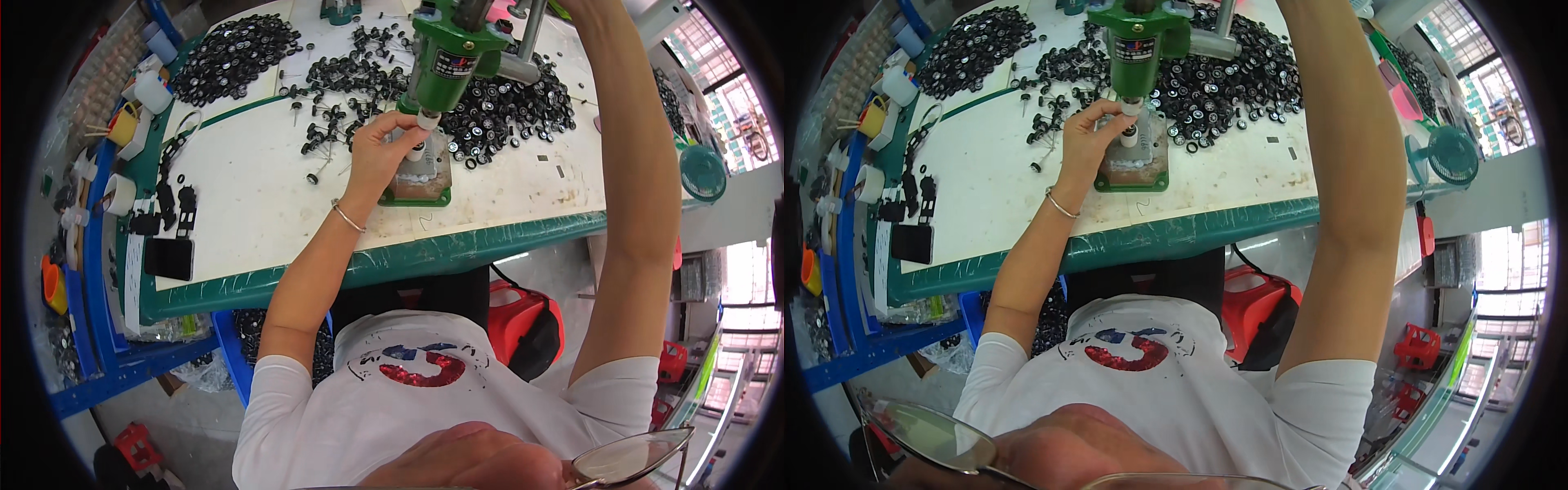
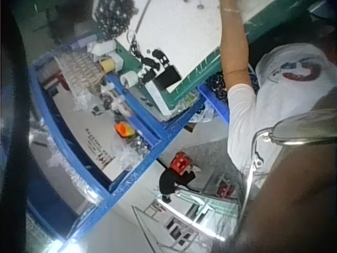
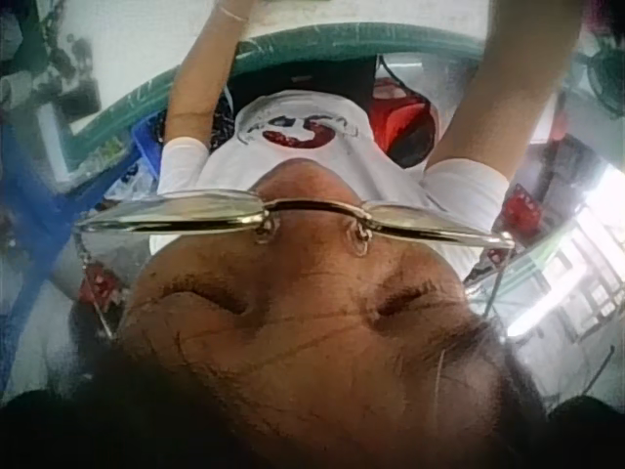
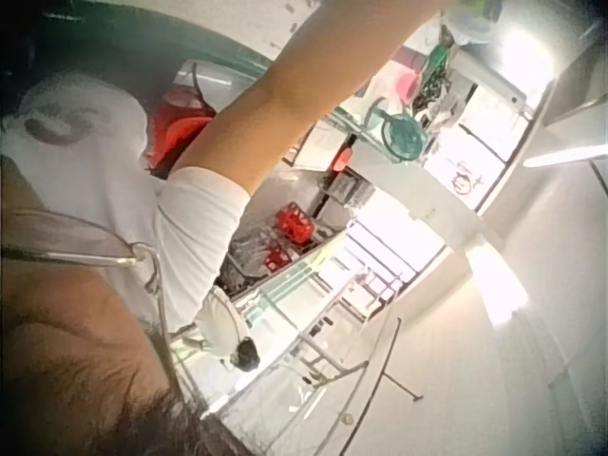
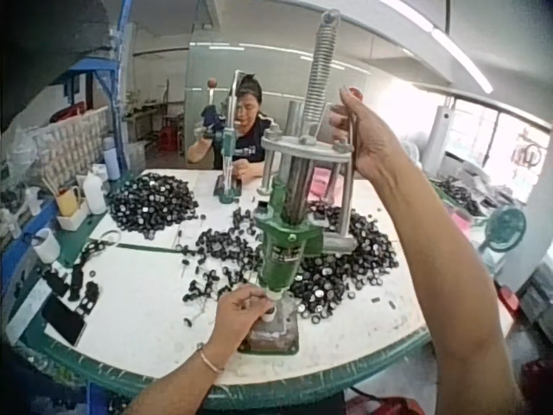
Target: The person repeatedly picks up small black metal components and silver washers from piles on a white workbench, places them into a green manual press, and operates the lever to assemble them. The assembled parts are then removed and placed back onto the table.
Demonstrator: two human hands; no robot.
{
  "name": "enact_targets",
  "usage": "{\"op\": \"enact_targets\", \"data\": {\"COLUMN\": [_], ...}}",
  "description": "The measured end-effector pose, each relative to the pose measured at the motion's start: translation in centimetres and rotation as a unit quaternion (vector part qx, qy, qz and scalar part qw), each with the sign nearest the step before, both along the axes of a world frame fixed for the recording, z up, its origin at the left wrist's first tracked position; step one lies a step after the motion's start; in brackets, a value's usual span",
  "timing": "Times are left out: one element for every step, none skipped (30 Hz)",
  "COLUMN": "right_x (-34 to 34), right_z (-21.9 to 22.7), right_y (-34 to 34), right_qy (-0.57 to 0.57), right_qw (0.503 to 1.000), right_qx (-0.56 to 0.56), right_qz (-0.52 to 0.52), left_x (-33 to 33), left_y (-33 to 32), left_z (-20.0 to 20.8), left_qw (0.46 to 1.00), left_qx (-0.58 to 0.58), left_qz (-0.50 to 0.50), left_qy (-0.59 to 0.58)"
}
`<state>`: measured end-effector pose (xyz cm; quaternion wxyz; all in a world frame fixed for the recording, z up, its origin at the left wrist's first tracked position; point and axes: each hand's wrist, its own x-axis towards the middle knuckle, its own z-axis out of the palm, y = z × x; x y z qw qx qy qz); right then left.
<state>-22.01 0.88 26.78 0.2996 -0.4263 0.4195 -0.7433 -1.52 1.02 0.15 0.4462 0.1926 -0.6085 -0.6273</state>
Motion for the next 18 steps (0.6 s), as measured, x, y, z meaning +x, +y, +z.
{"op": "enact_targets", "data": {"right_x": [-1.5,-1.8,-2.4,-2.9,-3.1,-3.4,-3.5,-2.7,-1.9,-1.2,-0.4,0.3,0.5,-2.9,-6.3,-5.1,-3.2,-1.3], "right_z": [0.3,0.4,0.0,-0.4,-0.7,-0.9,-1.1,-1.2,-1.2,-0.9,-0.9,-0.9,-0.8,-0.1,0.5,0.1,-0.3,-0.6], "right_y": [-0.8,-1.5,-1.8,-2.0,-2.1,-2.1,-2.1,-1.9,-1.4,-0.2,0.9,1.8,2.2,2.0,1.6,2.0,2.7,3.5], "right_qy": [0.026,0.033,0.022,0.011,-0.001,0.029,0.032,0.034,0.036,0.104,0.110,0.116,0.121,0.045,-0.039,-0.082,-0.064,-0.046], "right_qw": [0.999,0.996,0.998,0.999,0.999,0.999,0.999,0.998,0.997,0.988,0.988,0.987,0.984,0.989,0.969,0.957,0.966,0.974], "right_qx": [0.025,0.077,0.063,0.049,0.032,0.012,0.000,-0.012,-0.025,-0.024,-0.055,-0.087,-0.120,-0.094,-0.039,-0.048,-0.078,-0.105], "right_qz": [-0.005,-0.017,-0.013,-0.010,-0.003,-0.018,-0.033,-0.046,-0.057,-0.115,-0.093,-0.070,-0.047,0.109,0.241,0.275,0.238,0.196], "left_x": [0.2,0.3,0.3,0.3,0.5,0.4,0.3,0.4,0.5,0.5,0.5,0.5,0.5,0.3,0.1,0.3,0.4,0.5], "left_y": [-0.1,-0.1,-0.1,-0.1,-0.2,-0.1,-0.1,-0.2,-0.3,-0.3,-0.2,-0.2,-0.1,0.1,0.2,0.1,0.1,0.0], "left_z": [0.0,-0.1,0.0,0.2,0.5,0.6,0.4,0.3,0.2,0.1,0.1,0.1,0.2,0.5,0.6,0.5,0.3,0.1], "left_qw": [1.000,0.999,0.999,0.999,0.999,1.000,0.999,0.999,0.998,0.998,0.998,0.998,0.998,0.998,0.998,0.998,0.999,0.999], "left_qx": [0.022,0.046,0.041,0.036,0.027,-0.009,-0.020,-0.032,-0.044,-0.045,-0.046,-0.049,-0.043,-0.040,-0.036,-0.035,-0.034,-0.034], "left_qz": [-0.011,-0.021,-0.025,-0.029,-0.030,-0.013,-0.008,0.000,0.009,0.011,0.011,0.012,0.014,0.009,0.005,0.009,0.011,0.013], "left_qy": [0.001,0.004,0.000,-0.003,-0.008,-0.018,-0.026,-0.036,-0.045,-0.045,-0.044,-0.044,-0.045,-0.044,-0.045,-0.042,-0.038,-0.032]}}
